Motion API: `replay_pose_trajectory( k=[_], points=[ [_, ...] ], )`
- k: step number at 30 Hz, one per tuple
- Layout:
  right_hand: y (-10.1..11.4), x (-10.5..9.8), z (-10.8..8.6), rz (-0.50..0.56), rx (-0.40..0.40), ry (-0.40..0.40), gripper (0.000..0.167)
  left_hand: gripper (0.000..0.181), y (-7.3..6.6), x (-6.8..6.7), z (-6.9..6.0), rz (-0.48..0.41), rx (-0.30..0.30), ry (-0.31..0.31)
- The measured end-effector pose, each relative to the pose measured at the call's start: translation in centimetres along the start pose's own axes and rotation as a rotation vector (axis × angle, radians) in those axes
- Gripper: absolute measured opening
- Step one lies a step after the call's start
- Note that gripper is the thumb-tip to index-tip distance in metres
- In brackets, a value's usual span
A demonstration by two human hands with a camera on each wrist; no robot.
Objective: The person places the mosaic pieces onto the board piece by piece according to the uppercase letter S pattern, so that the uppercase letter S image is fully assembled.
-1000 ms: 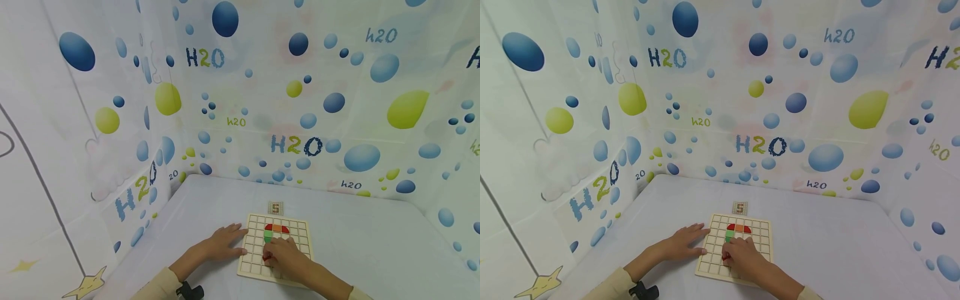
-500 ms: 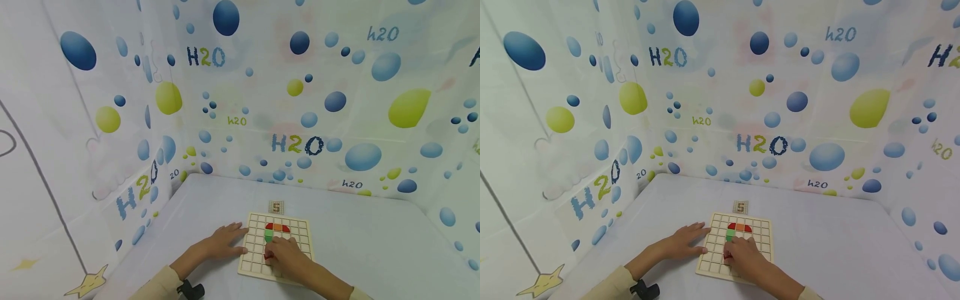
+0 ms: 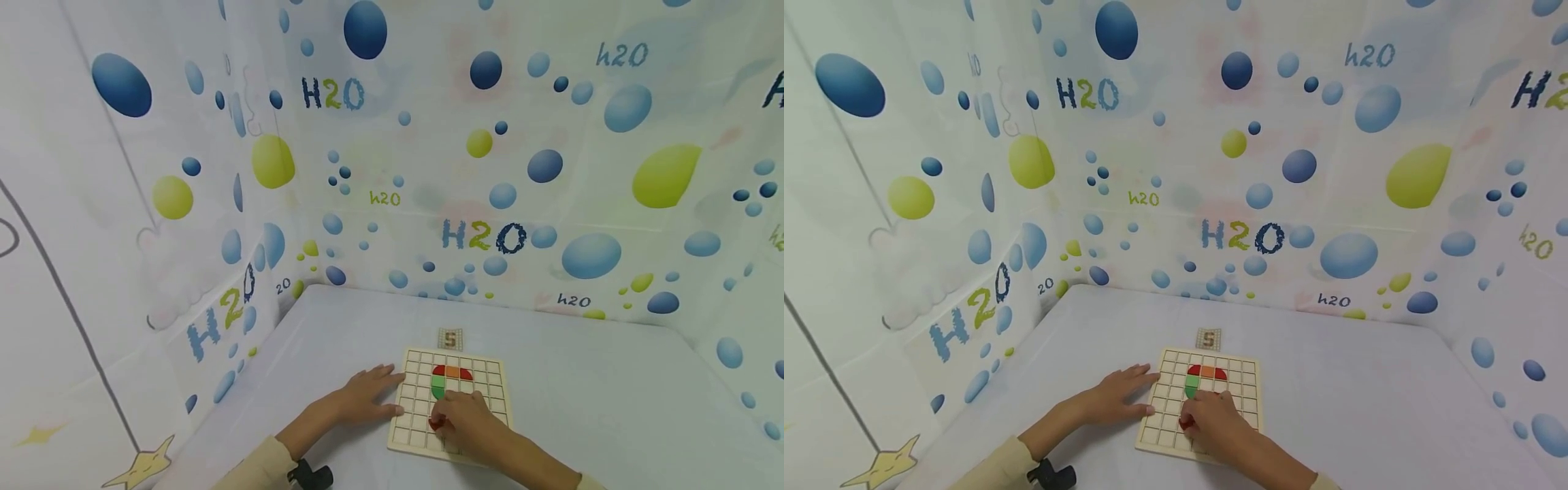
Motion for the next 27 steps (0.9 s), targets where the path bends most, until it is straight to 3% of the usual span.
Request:
replay_pose_trajectory(
  k=[16, 27],
  points=[
    [-0.35, -0.2, -0.22, -0.036, -0.029, -0.005, 0.015, 0.075, -0.12, -0.01, -0.15, 0.006, 0.004, -0.006],
    [-0.71, 0.06, 0.26, -0.064, 0.007, 0.007, 0.015, 0.076, -0.02, 0.1, -0.21, 0.008, 0.0, -0.006]
  ],
)
Point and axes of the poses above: each hand's wrist, its own z-axis towards the middle knuckle, its own x-axis out of the palm, y = z × x, the point moved 6 cm from there along z, towards the middle knuckle, and after that the axes turned 7 degrees about z, right-handed, at the moved point
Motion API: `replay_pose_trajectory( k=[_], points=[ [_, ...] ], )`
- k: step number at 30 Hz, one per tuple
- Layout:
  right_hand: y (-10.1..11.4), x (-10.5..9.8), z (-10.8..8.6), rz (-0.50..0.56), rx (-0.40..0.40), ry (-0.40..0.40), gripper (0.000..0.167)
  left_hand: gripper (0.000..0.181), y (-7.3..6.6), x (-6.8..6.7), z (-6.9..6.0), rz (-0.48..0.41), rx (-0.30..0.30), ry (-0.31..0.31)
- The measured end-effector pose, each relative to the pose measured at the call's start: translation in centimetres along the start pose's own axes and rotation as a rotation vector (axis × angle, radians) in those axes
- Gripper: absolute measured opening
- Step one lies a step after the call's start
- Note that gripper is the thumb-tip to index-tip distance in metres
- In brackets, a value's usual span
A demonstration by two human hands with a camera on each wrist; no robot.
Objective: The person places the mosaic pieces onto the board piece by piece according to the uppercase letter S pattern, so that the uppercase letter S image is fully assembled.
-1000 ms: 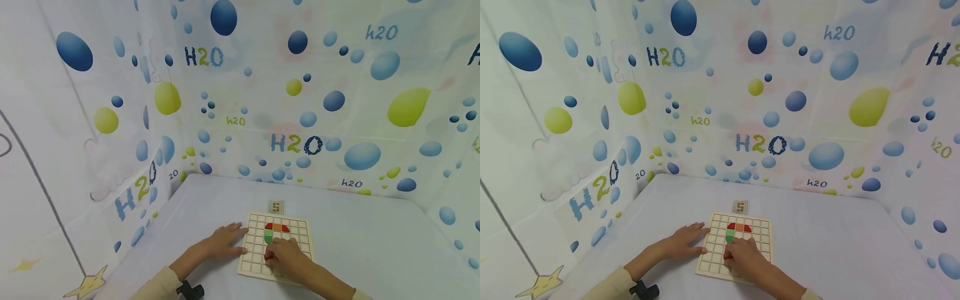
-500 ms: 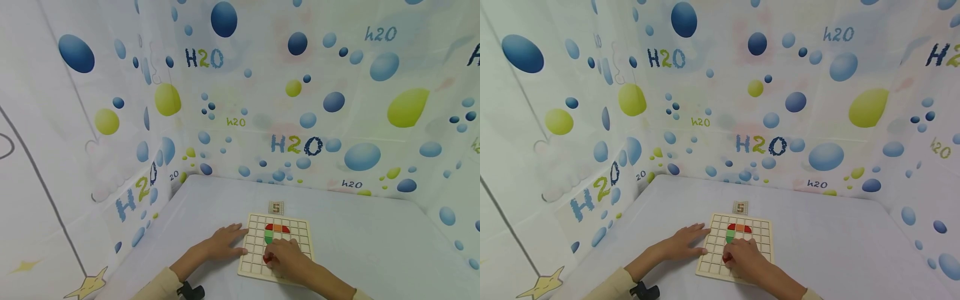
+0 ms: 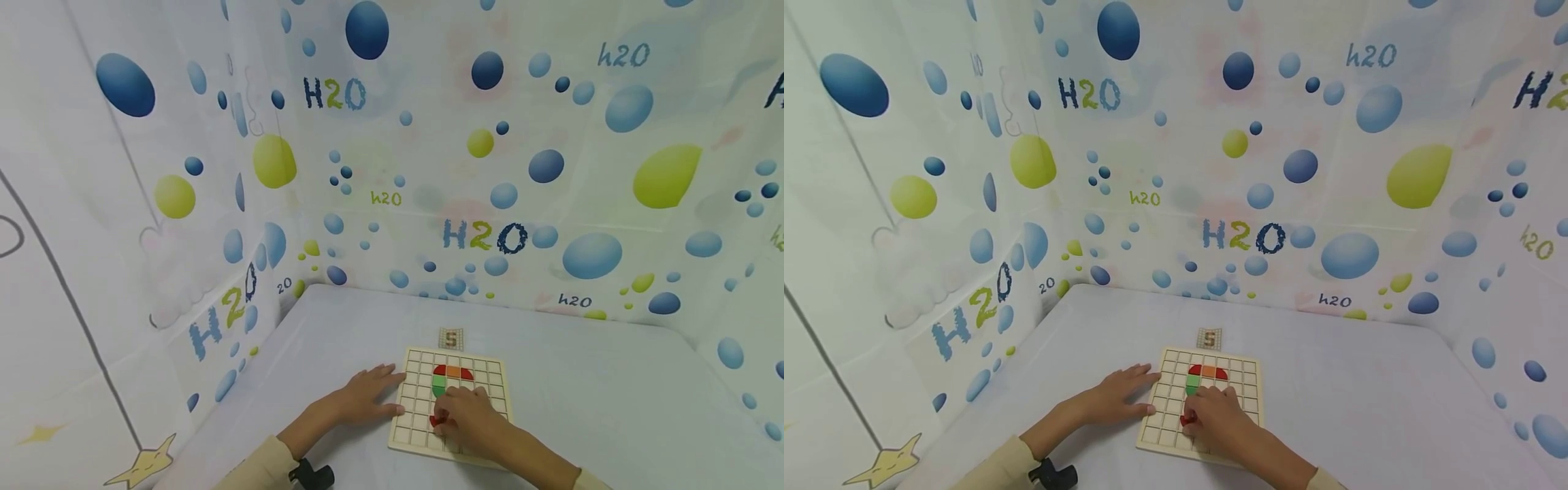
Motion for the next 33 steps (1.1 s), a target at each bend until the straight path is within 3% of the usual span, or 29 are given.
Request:
replay_pose_trajectory(
  k=[7, 25, 28, 33],
  points=[
    [0.5, 0.0, 0.4, -0.024, -0.031, -0.013, 0.014, 0.075, -0.2, -0.1, -0.1, 0.004, 0.005, -0.005],
    [-0.1, -1.2, -0.4, 0.001, 0.019, 0.014, 0.011, 0.076, -0.4, 0.1, 0.3, 0.022, 0.013, -0.004],
    [-1.5, -2.1, -0.8, 0.041, 0.06, -0.006, 0.01, 0.076, -0.3, 0.2, 0.3, 0.028, 0.009, 0.0],
    [-5.0, -4.0, -1.8, 0.135, 0.216, -0.06, 0.009, 0.077, -0.1, 0.3, 0.3, 0.02, 0.004, 0.019]
  ],
)
Point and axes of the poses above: each hand's wrist, its own z-axis towards the middle knuckle, its own x-axis out of the palm, y = z × x, the point moved 6 cm from there along z, towards the middle knuckle, and after that the axes turned 7 degrees about z, right-handed, at the moved point
